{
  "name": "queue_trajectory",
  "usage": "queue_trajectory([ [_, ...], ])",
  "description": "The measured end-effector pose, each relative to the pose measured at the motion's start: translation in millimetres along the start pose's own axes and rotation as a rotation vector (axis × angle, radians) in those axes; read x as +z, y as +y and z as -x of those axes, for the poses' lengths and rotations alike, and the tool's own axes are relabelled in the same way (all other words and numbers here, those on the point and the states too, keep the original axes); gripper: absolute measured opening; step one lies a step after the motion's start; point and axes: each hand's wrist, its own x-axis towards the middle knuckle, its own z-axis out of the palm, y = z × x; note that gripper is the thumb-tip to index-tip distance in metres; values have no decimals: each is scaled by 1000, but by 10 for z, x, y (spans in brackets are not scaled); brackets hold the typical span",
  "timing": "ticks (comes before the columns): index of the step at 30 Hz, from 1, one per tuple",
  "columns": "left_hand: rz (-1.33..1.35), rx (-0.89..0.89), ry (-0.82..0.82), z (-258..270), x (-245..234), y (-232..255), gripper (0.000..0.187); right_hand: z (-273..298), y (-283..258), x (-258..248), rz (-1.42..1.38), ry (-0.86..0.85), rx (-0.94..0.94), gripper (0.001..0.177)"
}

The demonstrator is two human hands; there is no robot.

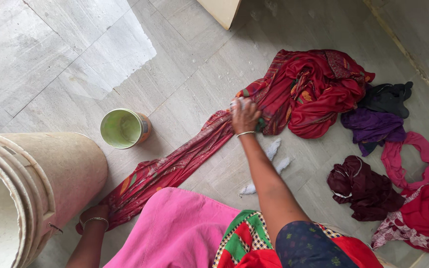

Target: The person washes clothes by hand in a bucket, then spreads one cloth on the floor to scrub it with a blue bar of soap before rinsing it in the bucket again.

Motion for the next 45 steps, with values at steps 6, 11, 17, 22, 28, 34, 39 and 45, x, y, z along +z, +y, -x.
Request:
queue_trajectory([
  [6,41,-9,25,-90,29,91,33,12,-50,-154,-227,9,222,28],
  [11,210,-80,45,-144,15,144,39,1562,-1875,-164,-266,-168,-536,35],
  [17,5,-13,-28,-85,70,28,37,1324,-1540,64,-103,-250,-687,54],
  [22,218,-108,-31,-158,26,51,40,136,169,-99,37,112,-184,47],
  [28,-103,-46,-135,-225,-314,489,44,232,139,-271,0,171,-75,39],
  [34,211,507,611,476,-1248,1486,42,807,-742,-643,-547,-49,198,31],
  [39,697,992,826,666,-1769,1812,119,974,-1443,-1450,-1038,76,71,29],
  [45,1263,1130,686,315,-1666,2054,109,1097,-1998,-2237,-1433,-260,-226,18],
])
